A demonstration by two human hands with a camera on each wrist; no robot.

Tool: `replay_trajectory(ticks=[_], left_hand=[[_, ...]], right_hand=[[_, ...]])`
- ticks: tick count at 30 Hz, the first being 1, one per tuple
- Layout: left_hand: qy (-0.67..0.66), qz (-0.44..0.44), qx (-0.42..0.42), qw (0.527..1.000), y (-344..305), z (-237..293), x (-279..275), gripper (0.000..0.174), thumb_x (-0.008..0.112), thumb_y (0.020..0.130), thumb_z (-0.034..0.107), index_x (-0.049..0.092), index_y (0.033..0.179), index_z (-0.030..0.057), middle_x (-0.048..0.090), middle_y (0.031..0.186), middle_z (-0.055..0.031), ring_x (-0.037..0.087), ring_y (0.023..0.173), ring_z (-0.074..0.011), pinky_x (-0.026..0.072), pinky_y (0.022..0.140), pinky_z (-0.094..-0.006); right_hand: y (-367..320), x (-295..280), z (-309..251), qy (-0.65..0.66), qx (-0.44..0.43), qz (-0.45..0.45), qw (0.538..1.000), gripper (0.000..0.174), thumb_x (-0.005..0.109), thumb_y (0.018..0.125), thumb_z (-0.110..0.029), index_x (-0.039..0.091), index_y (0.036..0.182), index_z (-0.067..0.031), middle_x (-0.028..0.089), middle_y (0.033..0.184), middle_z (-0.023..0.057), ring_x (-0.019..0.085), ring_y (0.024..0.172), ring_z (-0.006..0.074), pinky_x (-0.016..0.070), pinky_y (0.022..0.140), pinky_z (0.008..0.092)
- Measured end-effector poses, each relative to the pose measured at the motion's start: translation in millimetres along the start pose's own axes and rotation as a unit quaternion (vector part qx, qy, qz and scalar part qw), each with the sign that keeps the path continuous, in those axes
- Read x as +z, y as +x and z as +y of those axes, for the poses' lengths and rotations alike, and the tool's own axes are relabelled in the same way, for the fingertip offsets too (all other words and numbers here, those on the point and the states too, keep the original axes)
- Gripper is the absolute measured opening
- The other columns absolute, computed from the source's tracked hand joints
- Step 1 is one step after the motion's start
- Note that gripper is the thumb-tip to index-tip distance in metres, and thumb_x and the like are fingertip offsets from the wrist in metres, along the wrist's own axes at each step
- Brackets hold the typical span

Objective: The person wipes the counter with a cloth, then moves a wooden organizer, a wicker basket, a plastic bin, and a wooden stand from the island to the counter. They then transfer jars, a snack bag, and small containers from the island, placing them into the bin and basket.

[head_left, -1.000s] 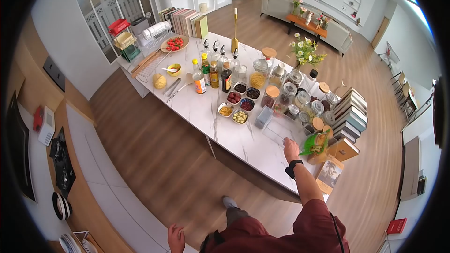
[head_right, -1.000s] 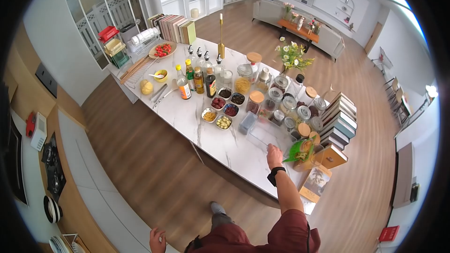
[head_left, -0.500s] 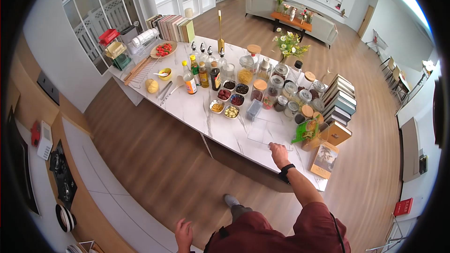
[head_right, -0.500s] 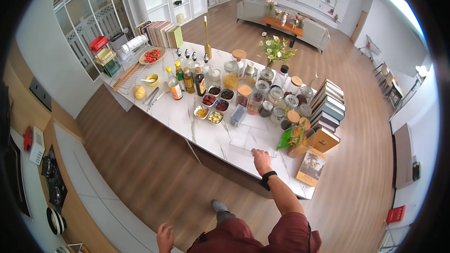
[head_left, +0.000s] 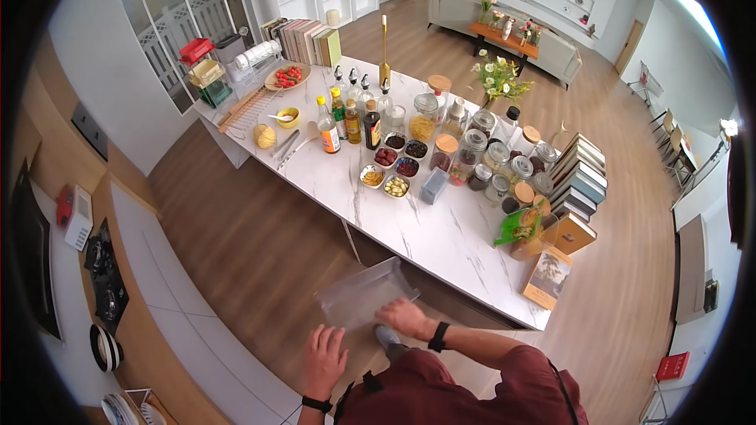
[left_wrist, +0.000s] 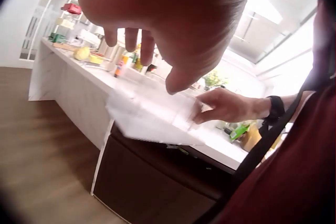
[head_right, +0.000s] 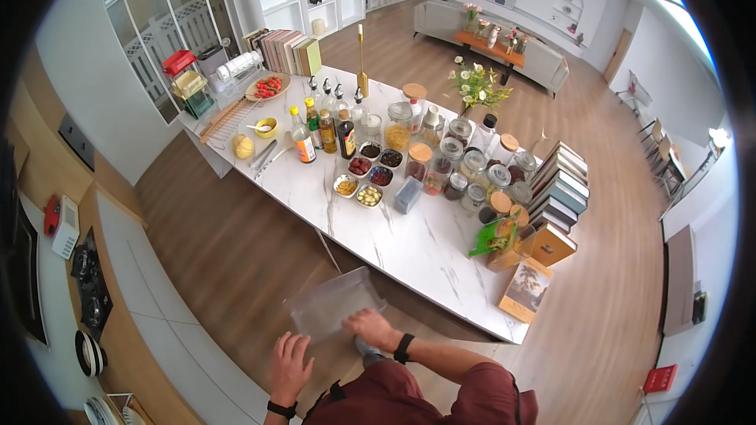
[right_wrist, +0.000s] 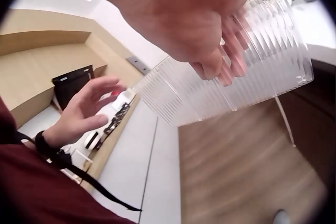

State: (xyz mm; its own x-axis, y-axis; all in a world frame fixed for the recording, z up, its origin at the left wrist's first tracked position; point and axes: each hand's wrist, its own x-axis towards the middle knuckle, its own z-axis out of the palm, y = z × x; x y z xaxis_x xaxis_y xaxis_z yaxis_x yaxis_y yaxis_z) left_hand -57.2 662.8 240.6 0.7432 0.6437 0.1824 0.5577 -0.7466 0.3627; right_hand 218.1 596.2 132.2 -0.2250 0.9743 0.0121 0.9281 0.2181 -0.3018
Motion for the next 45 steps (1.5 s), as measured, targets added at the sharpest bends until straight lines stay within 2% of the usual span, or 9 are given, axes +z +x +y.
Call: replay_trajectory(ticks=[14,20,23,26,30,33,35,40,45], left_hand=[[0.046,-0.123,-0.126,0.983,-38.6,-21.7,56.5,0.018,0.067,0.089,0.011,0.067,0.107,0.0128,0.068,0.090,-0.0100,0.067,0.087,-0.0344,0.0508,0.075,-0.0504],[0.023,-0.075,-0.176,0.981,-70.0,-39.3,59.2,0.011,0.067,0.090,0.012,0.066,0.101,0.0114,0.070,0.091,-0.0101,0.067,0.084,-0.0355,0.0516,0.071,-0.0495],[0.048,-0.103,-0.248,0.962,-93.3,-48.3,61.3,0.016,0.062,0.095,0.013,0.069,0.108,0.0097,0.071,0.099,-0.0147,0.068,0.090,-0.0385,0.0538,0.076,-0.0497],[0.063,-0.083,-0.274,0.956,-104.8,-45.3,63.8,0.022,0.055,0.100,0.013,0.071,0.115,0.0091,0.071,0.099,-0.0175,0.068,0.088,-0.0407,0.0549,0.074,-0.0508],[0.052,-0.026,-0.279,0.958,-111.1,-33.3,62.8,0.023,0.053,0.100,0.012,0.070,0.115,0.0104,0.071,0.092,-0.0155,0.068,0.081,-0.0399,0.0539,0.068,-0.0510],[0.023,-0.128,-0.330,0.935,-99.6,-17.3,48.8,0.020,0.056,0.099,0.010,0.071,0.113,0.0083,0.071,0.103,-0.0179,0.069,0.092,-0.0395,0.0561,0.077,-0.0513],[0.022,-0.110,-0.331,0.937,-107.0,-13.3,55.3,0.014,0.062,0.095,0.012,0.069,0.106,0.0101,0.070,0.097,-0.0139,0.068,0.088,-0.0372,0.0537,0.074,-0.0500],[0.020,-0.042,-0.325,0.944,-118.6,-3.9,70.1,0.012,0.064,0.093,0.016,0.069,0.103,0.0126,0.070,0.090,-0.0113,0.068,0.087,-0.0365,0.0517,0.071,-0.0504],[0.048,0.014,-0.357,0.933,-134.0,24.2,61.7,0.019,0.059,0.091,0.010,0.068,0.107,0.0131,0.070,0.095,-0.0071,0.067,0.091,-0.0300,0.0518,0.076,-0.0455]], right_hand=[[52.9,13.0,-40.2,0.124,-0.135,-0.138,0.973,0.018,0.060,0.097,-0.021,0.064,0.111,-0.0115,0.072,0.107,0.0079,0.069,0.108,0.0274,0.0538,0.089,0.0423],[114.5,-29.5,112.2,0.136,-0.042,0.133,0.981,0.047,0.076,0.090,-0.029,0.062,0.131,-0.0110,0.064,0.121,0.0182,0.061,0.118,0.0382,0.0528,0.100,0.0459],[142.8,-55.3,212.2,-0.083,0.251,-0.005,0.964,0.091,0.081,0.087,-0.037,0.035,0.164,-0.0174,0.033,0.164,0.0231,0.035,0.150,0.0445,0.0426,0.112,0.0609],[137.6,-51.7,308.7,-0.313,0.276,0.032,0.908,0.079,0.064,0.098,-0.025,0.027,0.168,-0.0227,0.018,0.174,0.0178,0.034,0.153,0.0430,0.0460,0.109,0.0586],[125.8,-86.2,345.9,-0.317,0.252,-0.115,0.907,0.075,0.060,0.098,-0.018,0.030,0.167,-0.0255,0.016,0.176,0.0127,0.037,0.150,0.0421,0.0504,0.101,0.0526],[120.4,-75.2,368.4,-0.361,0.211,-0.077,0.905,0.056,0.062,0.096,-0.019,0.049,0.150,-0.0189,0.045,0.156,0.0114,0.042,0.145,0.0416,0.0516,0.096,0.0498],[113.2,-69.4,367.8,-0.376,0.188,-0.020,0.907,0.037,0.064,0.093,-0.018,0.058,0.130,-0.0138,0.060,0.129,0.0097,0.046,0.140,0.0410,0.0502,0.097,0.0503],[95.6,-68.9,311.1,-0.387,0.178,0.004,0.905,0.046,0.068,0.086,-0.013,0.055,0.130,-0.0068,0.059,0.128,0.0146,0.049,0.137,0.0374,0.0445,0.106,0.0502],[92.1,-84.0,172.7,-0.097,0.057,0.063,0.992,0.073,0.086,0.067,-0.011,0.051,0.131,-0.0046,0.058,0.130,0.0160,0.055,0.127,0.0367,0.0435,0.108,0.0481]])
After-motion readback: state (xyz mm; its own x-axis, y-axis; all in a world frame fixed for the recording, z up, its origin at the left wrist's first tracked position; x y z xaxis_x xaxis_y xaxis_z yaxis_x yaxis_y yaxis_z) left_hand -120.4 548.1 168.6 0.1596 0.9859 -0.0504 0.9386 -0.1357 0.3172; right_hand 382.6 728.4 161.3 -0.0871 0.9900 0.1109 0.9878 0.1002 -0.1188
